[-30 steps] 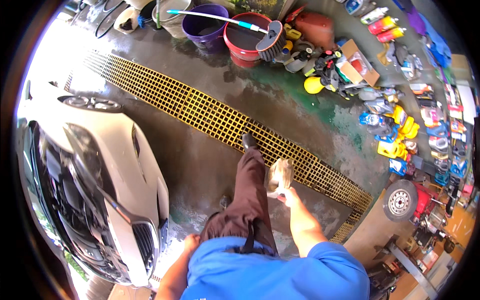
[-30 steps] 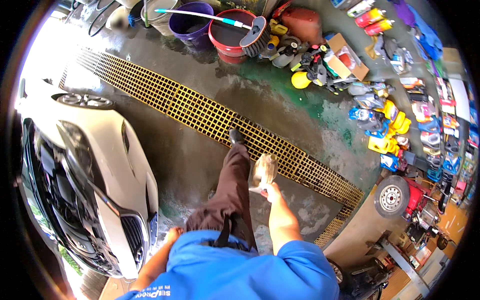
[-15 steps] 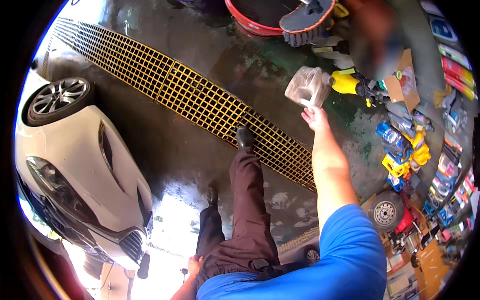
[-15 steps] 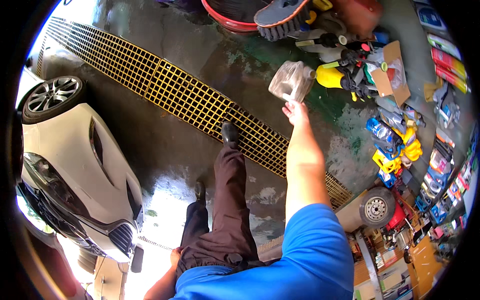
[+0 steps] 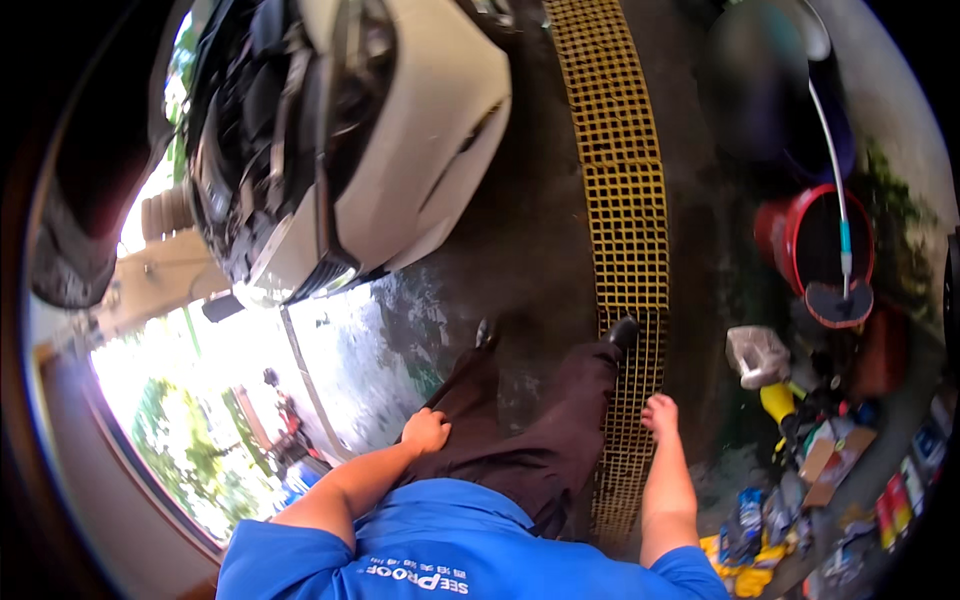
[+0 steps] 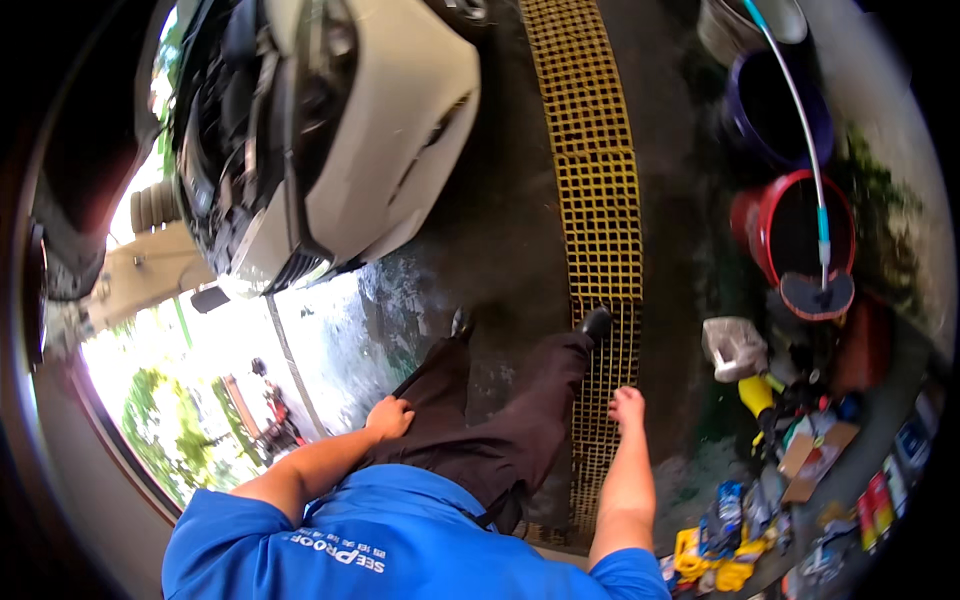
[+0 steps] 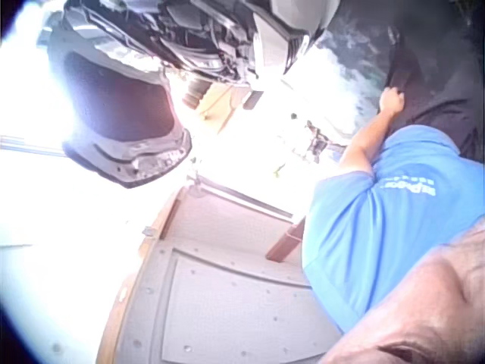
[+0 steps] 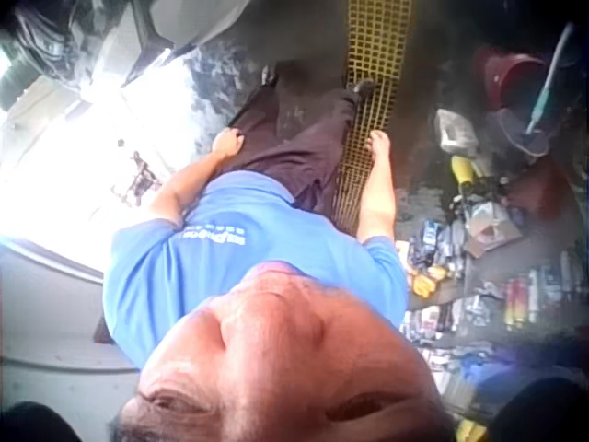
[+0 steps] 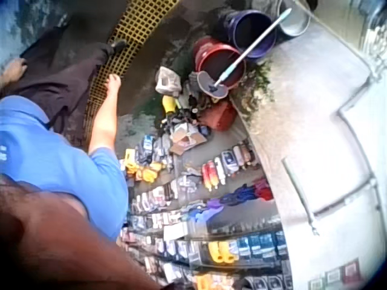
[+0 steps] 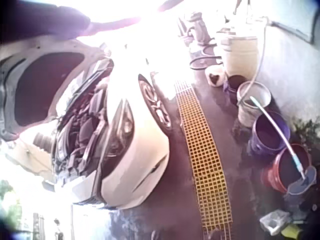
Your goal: The person opens the hood of a car, uses a compressed air nozzle to blow dust off the engine components, fills a plastic jug with water from a wall-mounted faucet, and pours the water into the windshield washer fluid reservoir.
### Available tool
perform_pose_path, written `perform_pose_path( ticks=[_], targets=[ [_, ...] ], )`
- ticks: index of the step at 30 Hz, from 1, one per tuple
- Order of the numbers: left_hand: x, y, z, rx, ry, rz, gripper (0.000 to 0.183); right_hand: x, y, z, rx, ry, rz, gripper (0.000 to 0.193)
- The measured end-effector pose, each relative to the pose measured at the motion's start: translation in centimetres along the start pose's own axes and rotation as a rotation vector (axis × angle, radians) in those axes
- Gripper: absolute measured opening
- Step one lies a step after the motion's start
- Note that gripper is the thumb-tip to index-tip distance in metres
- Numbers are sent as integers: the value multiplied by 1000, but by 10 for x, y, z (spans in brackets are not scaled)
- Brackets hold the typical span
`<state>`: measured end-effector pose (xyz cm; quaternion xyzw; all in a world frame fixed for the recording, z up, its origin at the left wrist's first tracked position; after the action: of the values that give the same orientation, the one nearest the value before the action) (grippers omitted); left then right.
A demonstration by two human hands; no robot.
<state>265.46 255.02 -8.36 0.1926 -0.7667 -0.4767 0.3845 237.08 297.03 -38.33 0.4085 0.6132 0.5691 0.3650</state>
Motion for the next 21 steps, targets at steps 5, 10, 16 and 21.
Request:
perform_pose_path(
  ticks=[5,10,16,21],
  targets=[
    [3,-7,-24,-30,134,105,38,-85,71,-42,79,199,-33,34],
    [20,-38,-78,-71,270,166,35,-127,130,-90,266,215,43,29],
    [2,-68,-220,-95,752,184,33,-218,187,-69,214,414,88,19],
    [-31,-69,-337,13,917,232,36,-380,201,-89,598,911,64,20]
  ],
)
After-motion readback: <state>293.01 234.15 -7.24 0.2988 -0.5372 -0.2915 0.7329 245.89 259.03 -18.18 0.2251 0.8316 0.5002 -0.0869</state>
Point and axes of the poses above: each hand's wrist, its own y-axis away from the middle knuckle, its own x-axis out of the back of the hand, z = x × y, the point moved 10 cm from there along -y, towards the middle knuckle, and after that the axes turned 6 degrees about -y, right-handed, at the moved point
